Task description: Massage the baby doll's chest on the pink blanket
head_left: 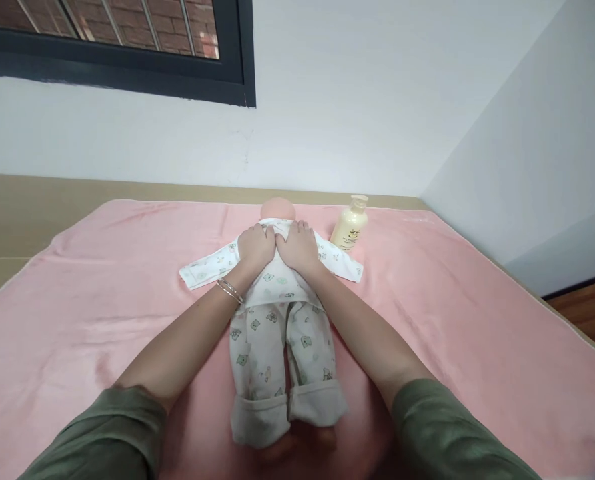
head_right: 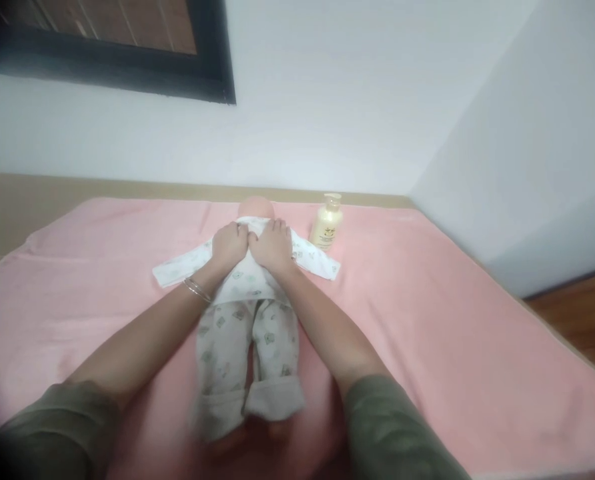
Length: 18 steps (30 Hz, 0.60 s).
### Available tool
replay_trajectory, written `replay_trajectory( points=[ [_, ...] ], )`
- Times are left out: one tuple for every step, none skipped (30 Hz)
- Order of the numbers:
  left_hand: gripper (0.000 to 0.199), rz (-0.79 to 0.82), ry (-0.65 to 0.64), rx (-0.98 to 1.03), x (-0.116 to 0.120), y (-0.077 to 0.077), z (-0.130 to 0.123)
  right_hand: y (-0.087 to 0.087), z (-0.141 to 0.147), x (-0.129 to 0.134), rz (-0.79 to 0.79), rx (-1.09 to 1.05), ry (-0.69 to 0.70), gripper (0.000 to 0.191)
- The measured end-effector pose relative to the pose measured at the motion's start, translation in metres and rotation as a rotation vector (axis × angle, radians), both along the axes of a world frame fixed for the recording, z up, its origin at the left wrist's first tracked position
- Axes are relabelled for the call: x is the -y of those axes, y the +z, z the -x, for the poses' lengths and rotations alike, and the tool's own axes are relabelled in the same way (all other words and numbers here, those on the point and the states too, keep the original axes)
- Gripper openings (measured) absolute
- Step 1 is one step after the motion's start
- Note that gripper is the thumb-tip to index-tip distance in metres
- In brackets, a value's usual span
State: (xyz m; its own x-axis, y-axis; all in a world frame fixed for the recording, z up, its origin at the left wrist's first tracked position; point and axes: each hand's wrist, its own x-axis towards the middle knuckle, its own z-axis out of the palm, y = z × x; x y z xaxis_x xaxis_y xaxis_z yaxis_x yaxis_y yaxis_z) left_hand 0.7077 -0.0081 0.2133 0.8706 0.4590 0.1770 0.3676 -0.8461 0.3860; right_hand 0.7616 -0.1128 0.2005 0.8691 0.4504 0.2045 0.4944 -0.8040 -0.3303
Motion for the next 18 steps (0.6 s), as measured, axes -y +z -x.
replay_trajectory(
  points=[
    [0.053, 0.005, 0.014, 0.017, -0.001, -0.002, 0.000, 0.000, 0.000, 0.000, -0.002, 0.000, -0.002, 0.075],
    [0.054, 0.013, 0.024, 0.034, -0.001, -0.003, -0.001, 0.000, 0.000, 0.001, -0.005, -0.003, -0.004, 0.077],
    [0.055, 0.024, 0.031, 0.047, -0.002, -0.005, -0.002, 0.001, 0.001, 0.001, -0.007, -0.007, -0.004, 0.079],
    [0.055, 0.038, 0.037, 0.060, -0.003, -0.006, -0.002, 0.001, 0.001, 0.002, -0.009, -0.012, -0.001, 0.082],
    [0.055, 0.051, 0.045, 0.070, -0.004, -0.007, -0.003, 0.002, 0.001, 0.002, -0.007, -0.016, 0.006, 0.084],
    [0.054, 0.059, 0.049, 0.078, -0.005, -0.008, -0.003, 0.004, 0.002, 0.003, -0.002, -0.018, 0.013, 0.085],
    [0.053, 0.063, 0.050, 0.084, -0.005, -0.009, -0.003, 0.005, 0.002, 0.004, 0.007, -0.019, 0.021, 0.085],
    [0.052, 0.066, 0.049, 0.088, -0.006, -0.010, -0.003, 0.006, 0.003, 0.004, 0.018, -0.021, 0.028, 0.084],
    [0.052, 0.067, 0.048, 0.092, -0.007, -0.010, -0.004, 0.008, 0.003, 0.004, 0.030, -0.021, 0.034, 0.083],
    [0.052, 0.068, 0.043, 0.095, -0.007, -0.011, -0.004, 0.009, 0.004, 0.004, 0.039, -0.020, 0.037, 0.082],
    [0.052, 0.069, 0.039, 0.096, -0.008, -0.011, -0.004, 0.010, 0.004, 0.004, 0.047, -0.019, 0.038, 0.081],
    [0.052, 0.071, 0.036, 0.095, -0.008, -0.011, -0.004, 0.011, 0.005, 0.003, 0.053, -0.015, 0.037, 0.081],
    [0.052, 0.073, 0.034, 0.092, -0.009, -0.011, -0.004, 0.012, 0.005, 0.003, 0.059, -0.012, 0.036, 0.080],
    [0.052, 0.074, 0.032, 0.087, -0.009, -0.010, -0.004, 0.013, 0.005, 0.002, 0.064, -0.010, 0.035, 0.080],
    [0.053, 0.072, 0.028, 0.081, -0.009, -0.010, -0.004, 0.014, 0.005, 0.002, 0.068, -0.010, 0.035, 0.079],
    [0.053, 0.063, 0.022, 0.075, -0.009, -0.009, -0.004, 0.014, 0.003, 0.002, 0.070, -0.011, 0.040, 0.078],
    [0.053, 0.045, 0.013, 0.071, -0.009, -0.008, -0.003, 0.015, 0.001, 0.003, 0.068, -0.014, 0.051, 0.077],
    [0.054, 0.017, 0.000, 0.070, -0.008, -0.007, -0.001, 0.016, -0.002, 0.005, 0.063, -0.020, 0.070, 0.075]
  ],
)
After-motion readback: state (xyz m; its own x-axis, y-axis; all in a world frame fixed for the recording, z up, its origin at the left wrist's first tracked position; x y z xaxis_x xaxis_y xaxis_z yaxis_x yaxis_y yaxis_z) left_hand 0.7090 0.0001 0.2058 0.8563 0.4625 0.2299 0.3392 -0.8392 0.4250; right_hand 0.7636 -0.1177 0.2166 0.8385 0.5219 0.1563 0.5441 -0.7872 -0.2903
